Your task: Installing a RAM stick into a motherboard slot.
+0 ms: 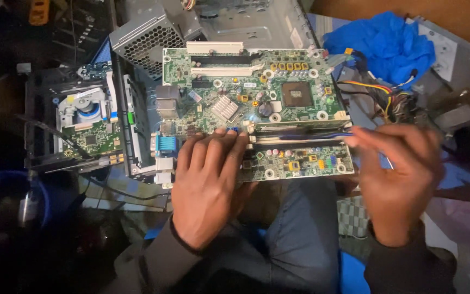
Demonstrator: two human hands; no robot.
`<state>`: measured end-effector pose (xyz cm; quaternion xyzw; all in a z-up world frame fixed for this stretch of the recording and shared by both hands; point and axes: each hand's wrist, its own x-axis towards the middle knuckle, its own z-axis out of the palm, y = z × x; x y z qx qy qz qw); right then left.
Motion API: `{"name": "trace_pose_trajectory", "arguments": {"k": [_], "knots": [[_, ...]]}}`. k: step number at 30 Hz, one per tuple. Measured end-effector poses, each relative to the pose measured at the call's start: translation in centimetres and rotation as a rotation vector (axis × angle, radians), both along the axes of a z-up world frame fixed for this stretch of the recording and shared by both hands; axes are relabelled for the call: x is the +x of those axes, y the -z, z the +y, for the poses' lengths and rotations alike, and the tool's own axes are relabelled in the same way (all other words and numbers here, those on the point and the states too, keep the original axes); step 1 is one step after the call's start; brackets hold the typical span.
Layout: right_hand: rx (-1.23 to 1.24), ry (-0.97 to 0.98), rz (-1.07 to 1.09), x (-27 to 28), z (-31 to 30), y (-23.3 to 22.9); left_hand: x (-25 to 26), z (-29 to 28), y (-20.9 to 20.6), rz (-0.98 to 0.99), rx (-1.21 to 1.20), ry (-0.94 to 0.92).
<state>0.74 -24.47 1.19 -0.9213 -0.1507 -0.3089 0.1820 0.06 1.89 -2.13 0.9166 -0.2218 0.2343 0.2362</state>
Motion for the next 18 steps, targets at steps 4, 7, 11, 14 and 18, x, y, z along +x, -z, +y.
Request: {"name": "trace_pose_trajectory", "arguments": {"k": [4,7,11,14,18], "knots": [[0.08,0.044,-0.043,-0.5,-2.2,2.2,-0.2,0.2,0.0,-0.003,0.002,-0.02],[0.134,0.081,-0.039,-1.0,-3.0,2.6,-0.1,0.1,-0.3,-0.003,0.01,0.002],[0.193,0.201,-0.124,-1.0,-4.2,1.8,0.0,0.1,-0.2,0.01,0.018,-0.013],[0.179,0.018,0.006,-1.1,-4.1,1.6,-0.1,0.1,-0.3,0.012,0.02,-0.001],[0.106,0.165,-0.056,-1.0,-4.3,2.2,-0.1,0.0,-0.3,-0.001,0.03,-0.012]]}}
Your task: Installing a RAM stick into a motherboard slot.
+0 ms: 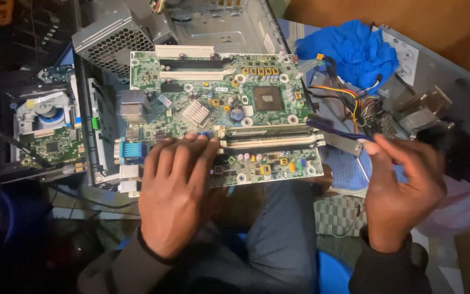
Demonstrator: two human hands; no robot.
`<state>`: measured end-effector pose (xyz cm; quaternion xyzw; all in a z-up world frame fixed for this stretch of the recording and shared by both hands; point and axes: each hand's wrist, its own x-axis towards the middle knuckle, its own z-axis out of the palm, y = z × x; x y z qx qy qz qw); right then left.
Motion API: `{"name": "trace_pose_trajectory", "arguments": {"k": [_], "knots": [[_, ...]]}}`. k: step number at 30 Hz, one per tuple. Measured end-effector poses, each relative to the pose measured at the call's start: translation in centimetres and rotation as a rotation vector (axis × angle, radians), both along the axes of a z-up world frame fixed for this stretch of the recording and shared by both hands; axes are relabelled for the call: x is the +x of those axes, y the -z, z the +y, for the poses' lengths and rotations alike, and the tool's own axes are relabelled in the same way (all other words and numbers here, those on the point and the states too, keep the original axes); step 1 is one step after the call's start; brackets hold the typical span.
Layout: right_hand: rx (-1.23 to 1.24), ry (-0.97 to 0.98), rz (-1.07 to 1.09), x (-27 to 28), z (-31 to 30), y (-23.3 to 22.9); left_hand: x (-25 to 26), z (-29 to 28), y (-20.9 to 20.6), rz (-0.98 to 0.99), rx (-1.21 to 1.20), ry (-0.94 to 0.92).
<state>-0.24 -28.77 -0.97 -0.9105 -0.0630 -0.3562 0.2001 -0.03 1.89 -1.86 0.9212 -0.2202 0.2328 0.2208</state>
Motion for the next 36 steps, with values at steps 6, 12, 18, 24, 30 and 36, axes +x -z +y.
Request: {"name": "trace_pose_trajectory", "arguments": {"k": [6,12,18,24,30,36], "knots": [[0.023,-0.061,0.053,0.2,-1.1,1.4,0.2,-0.3,0.0,-0.017,0.018,-0.017],[0.442,0.256,0.011,0.2,-5.0,5.1,0.1,-0.4,0.2,-0.045,0.04,-0.051],[0.41,0.155,0.269,1.2,-4.0,7.7,0.0,-0.5,0.2,-0.03,0.035,-0.065],[0.149,0.082,0.179,2.8,-2.7,7.4,0.1,-0.4,0.2,-0.012,0.046,-0.057],[0.098,-0.043,0.194,3.3,-2.6,7.3,0.0,-0.6,0.4,0.02,0.053,-0.081],[0.024,-0.059,0.195,2.4,-4.5,6.7,0.2,-0.6,0.5,0.021,0.057,-0.104]]}}
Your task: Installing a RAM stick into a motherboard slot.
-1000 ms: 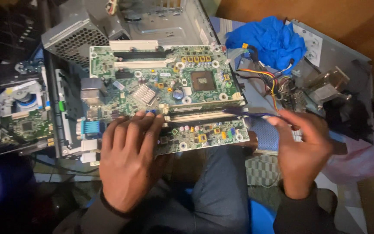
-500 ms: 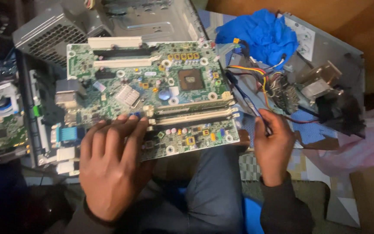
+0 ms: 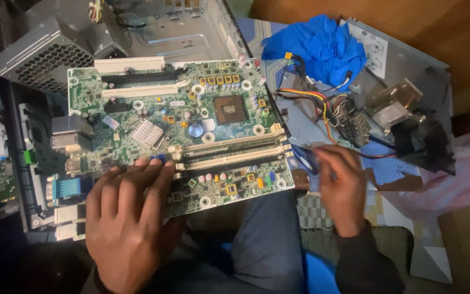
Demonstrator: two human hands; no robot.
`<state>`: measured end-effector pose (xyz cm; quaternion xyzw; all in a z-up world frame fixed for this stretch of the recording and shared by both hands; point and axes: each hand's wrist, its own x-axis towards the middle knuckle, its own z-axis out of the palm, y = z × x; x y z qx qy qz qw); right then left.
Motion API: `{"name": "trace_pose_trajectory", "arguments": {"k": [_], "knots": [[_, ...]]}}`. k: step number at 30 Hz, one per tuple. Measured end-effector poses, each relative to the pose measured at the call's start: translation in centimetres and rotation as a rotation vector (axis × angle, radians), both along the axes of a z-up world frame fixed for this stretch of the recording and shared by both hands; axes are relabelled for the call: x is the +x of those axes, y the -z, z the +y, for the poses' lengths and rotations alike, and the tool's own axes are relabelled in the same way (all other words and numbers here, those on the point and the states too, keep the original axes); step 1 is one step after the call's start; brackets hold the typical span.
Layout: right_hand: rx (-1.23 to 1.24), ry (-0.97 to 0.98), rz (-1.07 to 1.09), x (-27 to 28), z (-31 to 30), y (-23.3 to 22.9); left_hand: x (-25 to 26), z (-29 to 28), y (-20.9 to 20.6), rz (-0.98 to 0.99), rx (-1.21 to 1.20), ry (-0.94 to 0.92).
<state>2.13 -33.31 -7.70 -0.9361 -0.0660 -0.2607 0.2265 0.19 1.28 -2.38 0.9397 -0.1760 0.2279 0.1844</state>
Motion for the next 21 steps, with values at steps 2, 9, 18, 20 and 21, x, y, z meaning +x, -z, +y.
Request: {"name": "trace_pose_trajectory", "arguments": {"k": [2,9,18,20,21], "knots": [[0.087,0.042,-0.029,-1.1,-2.0,0.5,-0.1,0.1,-0.1,0.003,0.014,0.006],[0.027,0.294,-0.03,0.5,-12.9,1.2,-0.1,0.1,0.1,0.01,0.002,0.026],[-0.015,0.176,-0.037,3.1,-16.2,2.5,-0.1,0.0,0.0,-0.035,0.019,0.022],[-0.11,0.171,-0.025,3.3,-15.4,1.6,-0.3,0.1,0.4,-0.043,0.027,-0.009],[-0.106,0.181,-0.026,3.4,-15.3,1.5,-0.2,0.0,0.3,-0.046,0.031,0.001]]}}
